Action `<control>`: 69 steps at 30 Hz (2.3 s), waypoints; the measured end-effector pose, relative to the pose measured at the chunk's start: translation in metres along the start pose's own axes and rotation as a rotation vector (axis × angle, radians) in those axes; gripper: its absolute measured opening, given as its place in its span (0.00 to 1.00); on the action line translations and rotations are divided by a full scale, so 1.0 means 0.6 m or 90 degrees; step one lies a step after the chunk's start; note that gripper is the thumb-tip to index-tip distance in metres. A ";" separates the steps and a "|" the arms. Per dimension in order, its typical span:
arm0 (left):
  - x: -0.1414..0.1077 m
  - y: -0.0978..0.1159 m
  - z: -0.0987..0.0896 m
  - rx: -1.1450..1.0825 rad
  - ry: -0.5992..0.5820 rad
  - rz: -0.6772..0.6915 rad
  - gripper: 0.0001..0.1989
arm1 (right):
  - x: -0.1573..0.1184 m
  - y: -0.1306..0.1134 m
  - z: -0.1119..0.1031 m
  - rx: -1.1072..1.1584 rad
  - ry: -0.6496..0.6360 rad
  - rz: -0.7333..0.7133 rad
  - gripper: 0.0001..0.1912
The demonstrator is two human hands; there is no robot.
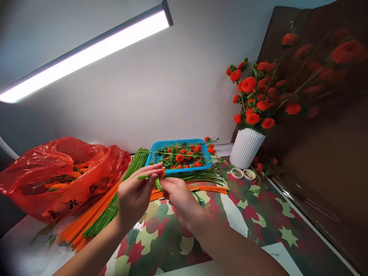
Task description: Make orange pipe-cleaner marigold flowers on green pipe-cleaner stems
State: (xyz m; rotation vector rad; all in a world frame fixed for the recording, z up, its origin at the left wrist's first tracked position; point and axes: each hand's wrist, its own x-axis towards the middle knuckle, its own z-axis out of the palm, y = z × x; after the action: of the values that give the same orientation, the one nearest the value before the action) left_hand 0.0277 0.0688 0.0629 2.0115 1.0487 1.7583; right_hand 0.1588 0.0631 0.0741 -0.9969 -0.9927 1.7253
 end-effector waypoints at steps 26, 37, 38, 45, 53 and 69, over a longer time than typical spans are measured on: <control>0.020 -0.041 -0.008 -0.504 -0.278 -0.471 0.12 | 0.047 -0.020 -0.054 -0.214 -0.102 -0.239 0.11; 0.019 -0.033 -0.001 -0.509 -0.278 -0.484 0.11 | 0.035 -0.027 -0.061 -0.289 -0.204 -0.305 0.06; 0.019 -0.031 -0.001 -0.516 -0.278 -0.494 0.11 | 0.035 -0.028 -0.062 -0.284 -0.208 -0.305 0.05; 0.027 -0.020 -0.008 -0.558 -0.199 -0.590 0.10 | 0.036 -0.010 -0.051 -0.226 -0.060 -0.406 0.01; 0.028 -0.005 -0.007 -0.473 -0.206 -0.476 0.07 | 0.016 -0.003 -0.037 -0.378 0.139 -0.605 0.03; 0.027 0.005 -0.016 -0.258 -0.298 -0.385 0.07 | 0.022 -0.062 -0.068 -0.356 -0.119 -0.297 0.09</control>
State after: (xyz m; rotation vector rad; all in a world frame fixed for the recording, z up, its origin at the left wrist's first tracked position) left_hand 0.0197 0.0752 0.0788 1.5236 0.9164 1.0196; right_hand 0.2030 0.0944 0.0907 -0.8509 -1.7366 1.1850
